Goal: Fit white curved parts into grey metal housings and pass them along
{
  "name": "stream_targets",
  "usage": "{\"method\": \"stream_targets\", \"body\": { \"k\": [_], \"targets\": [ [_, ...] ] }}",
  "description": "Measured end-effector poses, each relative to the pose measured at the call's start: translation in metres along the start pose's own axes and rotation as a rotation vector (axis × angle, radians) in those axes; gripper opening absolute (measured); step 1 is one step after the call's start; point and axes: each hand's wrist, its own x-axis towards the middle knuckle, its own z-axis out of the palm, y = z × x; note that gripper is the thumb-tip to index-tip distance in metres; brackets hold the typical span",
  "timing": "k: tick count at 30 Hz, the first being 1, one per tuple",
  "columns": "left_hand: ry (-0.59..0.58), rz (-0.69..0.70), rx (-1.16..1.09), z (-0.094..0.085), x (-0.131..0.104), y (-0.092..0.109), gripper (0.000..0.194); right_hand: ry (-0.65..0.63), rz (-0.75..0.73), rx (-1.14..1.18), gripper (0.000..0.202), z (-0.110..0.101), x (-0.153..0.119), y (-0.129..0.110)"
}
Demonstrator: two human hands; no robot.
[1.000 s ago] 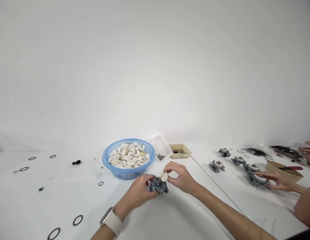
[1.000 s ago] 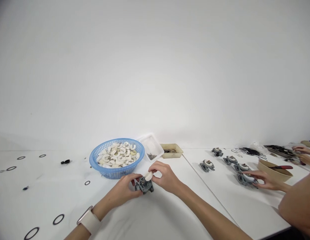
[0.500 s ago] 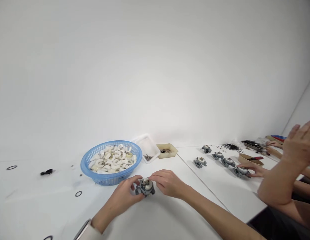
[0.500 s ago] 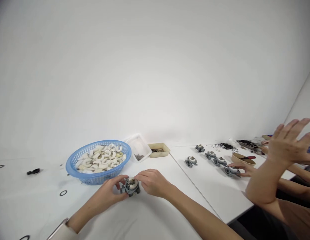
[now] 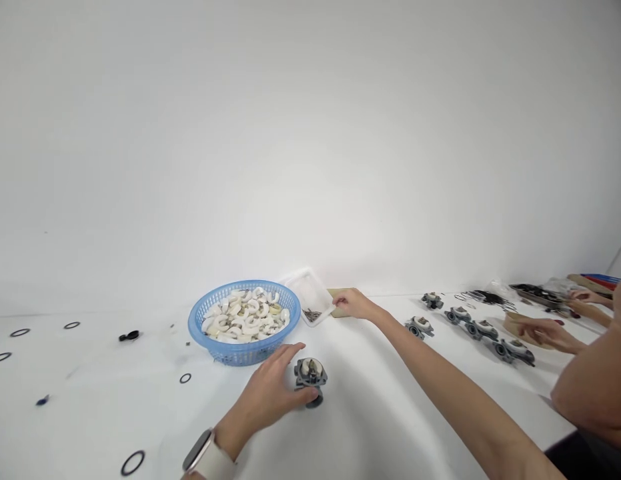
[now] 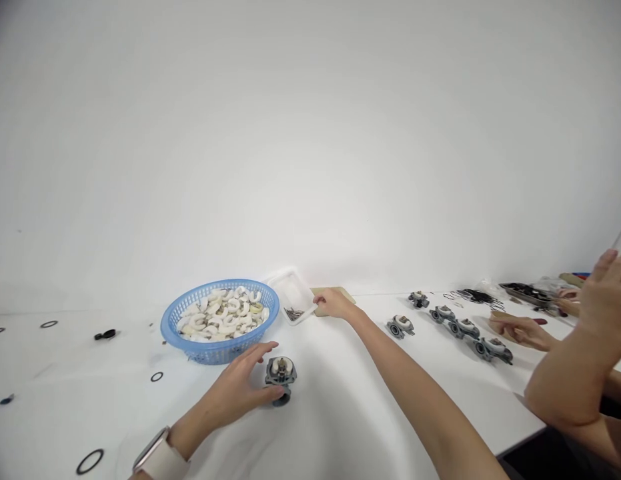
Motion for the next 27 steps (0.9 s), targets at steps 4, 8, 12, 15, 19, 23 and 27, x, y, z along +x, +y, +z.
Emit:
{"method": "stream_targets", "body": {
  "k": [4,8,12,15,19,23,27],
  "targets": [
    [-0.035,-0.022,-0.032,0.010,0.002,-0.002,0.082,-0.098,-0.024,-0.145,0.026,0.025,0.029,-0.017],
    [-0.048,-0.026,-0.039,0.016,0.002,0.000,0.083,-0.163,-0.002,-0.287,0.032,0.054,0.052,-0.036],
    [-0.085,-0.047,-0.044,0.014,0.000,0.006,0.082,-0.217,0.056,-0.386,0.033,0.068,0.068,-0.041],
    [-0.066,-0.047,-0.028,0.012,0.000,0.008,0.079,-0.237,0.076,-0.441,0.033,0.070,0.072,-0.040],
    [-0.028,-0.041,0.013,0.014,0.003,0.007,0.078,-0.247,0.052,-0.500,0.033,0.069,0.070,-0.037],
    [-0.009,-0.008,-0.011,0.018,0.004,0.003,0.077,-0.252,0.018,-0.518,0.033,0.067,0.066,-0.036],
    [-0.054,-0.063,-0.111,0.020,0.004,0.000,0.081,-0.233,0.007,-0.476,0.033,0.066,0.065,-0.036]
  ]
}}
